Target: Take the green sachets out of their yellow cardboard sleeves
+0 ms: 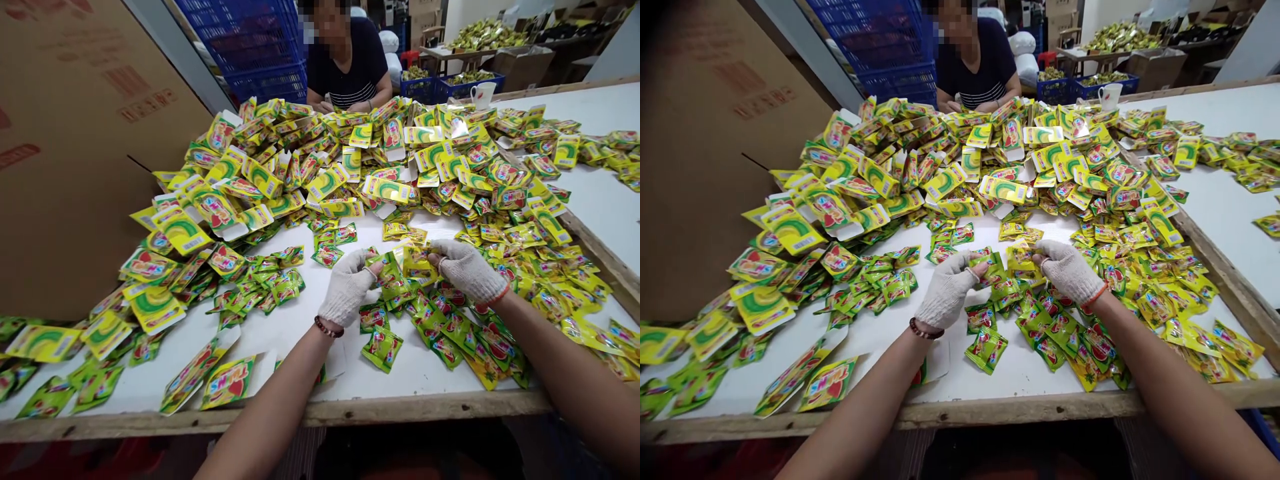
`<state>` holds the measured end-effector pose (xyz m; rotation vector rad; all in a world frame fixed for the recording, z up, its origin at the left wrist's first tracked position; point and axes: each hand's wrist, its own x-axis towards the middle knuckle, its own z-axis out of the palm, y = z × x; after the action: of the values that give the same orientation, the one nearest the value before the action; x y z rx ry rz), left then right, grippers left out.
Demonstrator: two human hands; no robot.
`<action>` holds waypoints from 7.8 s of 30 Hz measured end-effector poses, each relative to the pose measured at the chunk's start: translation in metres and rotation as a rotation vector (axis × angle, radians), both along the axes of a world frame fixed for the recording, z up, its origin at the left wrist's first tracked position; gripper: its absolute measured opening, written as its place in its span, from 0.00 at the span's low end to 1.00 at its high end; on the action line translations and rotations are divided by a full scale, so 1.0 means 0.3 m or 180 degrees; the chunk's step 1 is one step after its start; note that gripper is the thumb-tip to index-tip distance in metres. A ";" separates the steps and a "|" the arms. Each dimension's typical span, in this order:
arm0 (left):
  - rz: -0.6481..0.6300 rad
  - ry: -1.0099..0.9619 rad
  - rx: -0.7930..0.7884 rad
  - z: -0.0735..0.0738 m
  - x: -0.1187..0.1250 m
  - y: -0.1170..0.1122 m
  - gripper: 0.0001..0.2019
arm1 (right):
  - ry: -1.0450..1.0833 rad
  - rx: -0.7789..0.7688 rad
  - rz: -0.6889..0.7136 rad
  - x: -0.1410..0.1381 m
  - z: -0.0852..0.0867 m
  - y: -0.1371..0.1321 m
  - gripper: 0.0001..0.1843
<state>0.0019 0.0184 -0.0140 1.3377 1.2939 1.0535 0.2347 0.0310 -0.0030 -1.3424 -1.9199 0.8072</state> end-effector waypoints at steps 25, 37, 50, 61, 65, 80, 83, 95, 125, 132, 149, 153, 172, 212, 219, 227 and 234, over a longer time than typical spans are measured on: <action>-0.0581 0.0826 0.0988 0.058 0.072 0.146 0.10 | 0.1193 -0.1214 -0.0457 -0.096 0.017 -0.082 0.29; -0.0264 0.4580 0.1567 0.111 -0.150 0.447 0.11 | 0.0981 -0.0738 -0.0450 -0.048 0.036 -0.067 0.23; -0.0128 0.3746 0.0510 0.018 -0.155 -0.011 0.23 | 0.0963 -0.1072 -0.0553 -0.080 -0.033 -0.075 0.33; -0.0342 0.3007 0.1096 -0.026 -0.023 -0.121 0.22 | 0.0330 -0.0068 0.0001 -0.094 0.003 -0.090 0.17; -0.0524 0.2992 0.1449 -0.048 -0.044 -0.119 0.20 | -0.0014 -0.0372 0.0244 -0.079 0.009 -0.087 0.16; -0.0265 0.2794 0.1822 -0.070 -0.029 -0.136 0.21 | -0.0450 0.0032 0.0287 -0.114 0.047 -0.134 0.07; -0.0416 0.2793 0.2121 -0.082 -0.034 -0.138 0.23 | -0.0884 0.0067 0.0208 -0.129 0.033 -0.137 0.08; -0.0373 0.2633 0.2170 -0.091 -0.017 -0.148 0.22 | -0.1091 0.0163 0.0090 -0.151 0.024 -0.143 0.08; -0.0681 0.3510 0.0714 0.084 -0.200 -0.021 0.16 | -0.1720 -0.0192 -0.1162 0.062 -0.036 0.090 0.22; -0.0404 0.3344 0.0272 0.011 0.007 0.260 0.05 | -0.1861 -0.0559 -0.1129 0.047 -0.041 0.077 0.23; -0.0182 -0.1321 -0.0879 0.014 0.041 -0.095 0.19 | 0.1050 -0.0685 0.0491 -0.074 0.039 -0.079 0.16; -0.0338 -0.1381 -0.0770 -0.004 0.042 -0.110 0.18 | 0.0687 -0.0611 0.0411 -0.076 0.019 -0.080 0.15; -0.0449 0.0597 0.0165 0.037 0.024 -0.058 0.12 | 0.1766 -0.0990 -0.0250 -0.036 0.059 -0.068 0.21; -0.0807 0.3813 0.0825 0.063 0.152 0.030 0.18 | 0.1251 0.0131 -0.0766 0.011 -0.001 -0.036 0.18; -0.0603 0.3197 0.1599 0.030 0.065 -0.109 0.25 | 0.1177 -0.0198 -0.0065 -0.040 0.031 -0.076 0.19; -0.0880 0.3247 0.1691 -0.010 0.038 -0.112 0.30 | 0.0217 -0.0718 0.0328 -0.041 0.039 -0.094 0.09; -0.0947 0.3155 0.2151 -0.047 0.049 -0.118 0.28 | -0.0561 -0.0568 0.0414 -0.053 0.068 -0.096 0.10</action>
<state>0.0167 -0.0170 -0.0280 2.6915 1.3626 0.6105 0.2188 0.0022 0.0173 -1.4471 -2.1321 0.9715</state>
